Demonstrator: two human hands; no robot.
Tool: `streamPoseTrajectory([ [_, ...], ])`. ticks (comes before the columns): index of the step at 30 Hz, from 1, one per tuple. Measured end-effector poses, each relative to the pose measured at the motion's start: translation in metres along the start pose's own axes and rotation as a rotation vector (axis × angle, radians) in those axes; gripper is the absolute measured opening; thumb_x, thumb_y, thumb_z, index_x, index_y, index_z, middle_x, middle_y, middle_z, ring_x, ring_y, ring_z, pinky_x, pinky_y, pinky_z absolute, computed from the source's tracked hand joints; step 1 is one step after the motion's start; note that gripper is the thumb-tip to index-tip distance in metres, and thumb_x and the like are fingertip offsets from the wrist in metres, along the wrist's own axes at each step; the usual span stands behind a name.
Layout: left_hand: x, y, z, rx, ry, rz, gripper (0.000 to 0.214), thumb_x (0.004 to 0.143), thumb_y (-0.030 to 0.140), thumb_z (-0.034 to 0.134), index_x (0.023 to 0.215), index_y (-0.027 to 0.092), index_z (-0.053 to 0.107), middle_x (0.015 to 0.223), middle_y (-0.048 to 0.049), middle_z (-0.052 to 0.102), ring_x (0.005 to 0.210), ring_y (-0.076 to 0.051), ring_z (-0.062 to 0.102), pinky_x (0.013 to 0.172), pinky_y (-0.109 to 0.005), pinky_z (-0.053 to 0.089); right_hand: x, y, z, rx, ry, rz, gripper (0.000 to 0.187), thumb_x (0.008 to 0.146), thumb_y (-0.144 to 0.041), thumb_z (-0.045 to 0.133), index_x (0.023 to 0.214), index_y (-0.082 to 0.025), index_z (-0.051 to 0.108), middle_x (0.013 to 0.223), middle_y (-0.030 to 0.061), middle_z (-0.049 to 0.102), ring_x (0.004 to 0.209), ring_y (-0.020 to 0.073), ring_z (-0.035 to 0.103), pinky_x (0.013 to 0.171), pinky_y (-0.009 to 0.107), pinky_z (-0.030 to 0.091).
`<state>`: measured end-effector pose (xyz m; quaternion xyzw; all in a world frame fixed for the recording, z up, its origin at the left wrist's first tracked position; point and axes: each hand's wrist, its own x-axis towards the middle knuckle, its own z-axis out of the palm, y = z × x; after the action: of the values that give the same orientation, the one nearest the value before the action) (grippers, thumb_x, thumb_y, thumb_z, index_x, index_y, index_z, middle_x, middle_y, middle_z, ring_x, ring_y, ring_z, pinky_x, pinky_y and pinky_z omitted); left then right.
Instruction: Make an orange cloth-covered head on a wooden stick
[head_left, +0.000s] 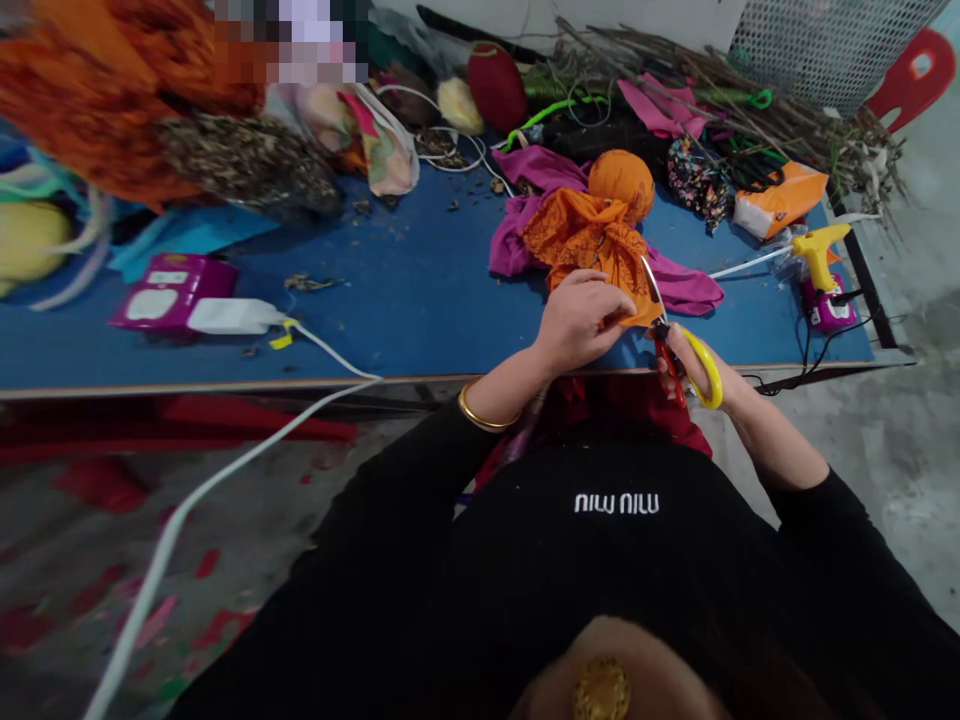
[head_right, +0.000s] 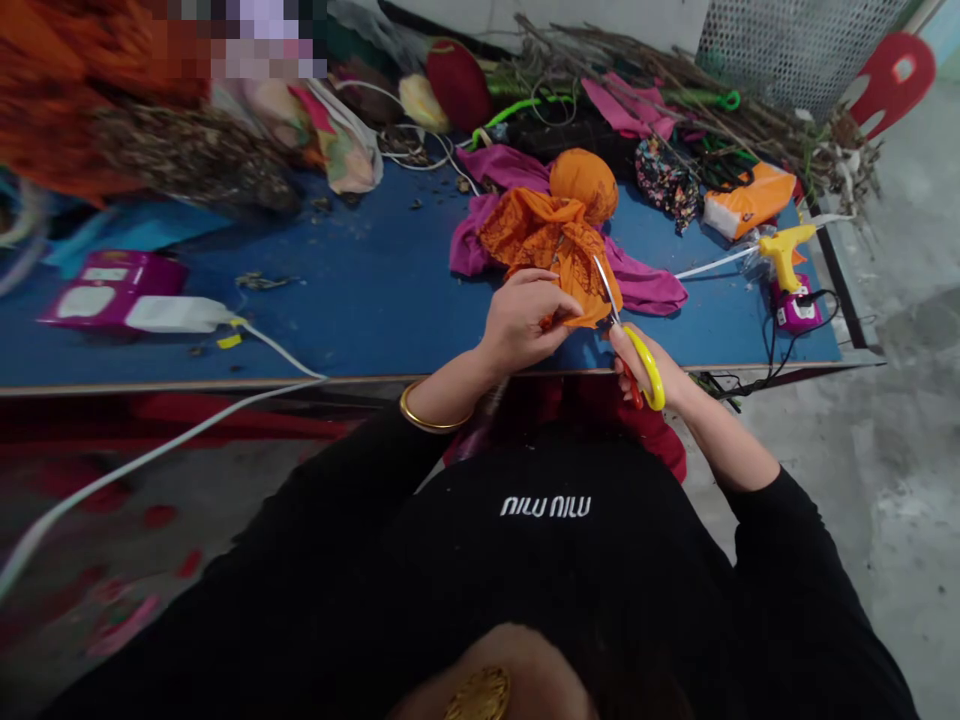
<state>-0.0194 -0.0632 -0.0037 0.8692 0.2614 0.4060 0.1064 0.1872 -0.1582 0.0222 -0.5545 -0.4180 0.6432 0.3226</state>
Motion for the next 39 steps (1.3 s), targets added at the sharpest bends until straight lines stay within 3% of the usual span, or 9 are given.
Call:
streamPoseTrajectory([
  [8,0.008,0.004,0.002,-0.029,-0.008,-0.075,0.011,0.091,0.028,0.061,0.084,0.024,0.068,0.071,0.0035,0.070,0.069,-0.014,0.064,0.102,-0.039,0.052,0.007,-0.026,-0.007,-0.291,0.047,-0.100,0.070,0.077,-0.091,0.058,0.091,-0.023,0.052,0.061,-0.0057,0.048,0.041,0.0077,0.046,0.033,0.021,0.037],
  [13,0.004,-0.001,0.000,-0.056,0.012,-0.114,0.011,0.091,0.031,0.065,0.083,0.023,0.067,0.069,0.0039,0.067,0.069,-0.015,0.064,0.102,-0.040,0.053,0.012,-0.027,-0.014,-0.425,0.108,-0.179,0.063,0.078,-0.082,0.070,0.090,-0.022,0.057,0.054,-0.0085,0.044,0.037,0.0064,0.042,0.034,0.020,0.033],
  [16,-0.001,-0.002,-0.006,-0.084,0.028,-0.144,0.009,0.090,0.027,0.064,0.082,0.023,0.065,0.077,0.0003,0.069,0.078,-0.017,0.067,0.095,-0.039,0.055,0.011,-0.024,-0.019,-0.406,0.127,-0.181,0.059,0.079,-0.077,0.073,0.085,-0.021,0.056,0.051,-0.0095,0.042,0.035,0.0052,0.039,0.033,0.019,0.030],
  [20,-0.003,-0.005,-0.009,-0.191,0.127,-0.236,0.015,0.100,0.034,0.053,0.093,0.023,0.060,0.109,-0.0085,0.071,0.104,-0.021,0.069,0.092,-0.039,0.058,0.008,-0.024,-0.021,-0.305,0.152,-0.129,0.062,0.075,-0.079,0.075,0.078,-0.023,0.048,0.053,-0.0097,0.043,0.033,0.0044,0.038,0.030,0.019,0.028],
  [23,0.005,-0.019,-0.001,-0.198,0.169,-0.394,0.022,0.110,0.038,0.039,0.111,0.025,0.056,0.096,-0.0059,0.068,0.094,-0.019,0.070,0.086,-0.037,0.059,0.007,-0.027,-0.020,-0.261,0.126,-0.120,0.068,0.071,-0.084,0.074,0.080,-0.022,0.049,0.057,-0.0093,0.044,0.034,0.0029,0.036,0.031,0.018,0.029],
  [26,0.018,-0.042,0.011,-0.128,0.214,-0.472,0.020,0.109,0.039,0.043,0.116,0.025,0.056,0.089,-0.0041,0.066,0.083,-0.019,0.069,0.081,-0.038,0.057,0.009,-0.028,-0.018,-0.246,0.085,-0.146,0.069,0.071,-0.085,0.073,0.083,-0.021,0.051,0.059,-0.0088,0.046,0.036,0.0022,0.037,0.032,0.018,0.030],
  [31,0.027,-0.063,0.025,0.091,0.112,-0.381,0.022,0.086,0.037,0.076,0.094,0.022,0.063,0.076,-0.0020,0.065,0.074,-0.023,0.068,0.075,-0.038,0.055,0.011,-0.025,-0.017,-0.213,0.058,-0.154,0.066,0.075,-0.082,0.073,0.089,-0.020,0.055,0.062,-0.0084,0.046,0.039,0.0035,0.040,0.034,0.019,0.033],
  [35,0.024,-0.059,0.026,0.237,0.135,-0.325,0.021,0.083,0.030,0.073,0.071,0.022,0.059,0.069,-0.0029,0.065,0.072,-0.024,0.066,0.070,-0.038,0.051,0.007,-0.023,-0.018,-0.156,0.037,-0.125,0.065,0.078,-0.082,0.070,0.095,-0.020,0.055,0.066,-0.0080,0.048,0.041,0.0036,0.043,0.037,0.020,0.037],
  [39,0.023,-0.051,0.024,0.267,0.187,-0.344,0.016,0.087,0.030,0.070,0.076,0.021,0.062,0.077,-0.0039,0.068,0.077,-0.023,0.066,0.072,-0.037,0.050,0.002,-0.026,-0.021,-0.141,-0.022,-0.093,0.070,0.073,-0.087,0.069,0.096,-0.022,0.053,0.070,-0.0073,0.049,0.044,0.0050,0.047,0.038,0.021,0.042],
])
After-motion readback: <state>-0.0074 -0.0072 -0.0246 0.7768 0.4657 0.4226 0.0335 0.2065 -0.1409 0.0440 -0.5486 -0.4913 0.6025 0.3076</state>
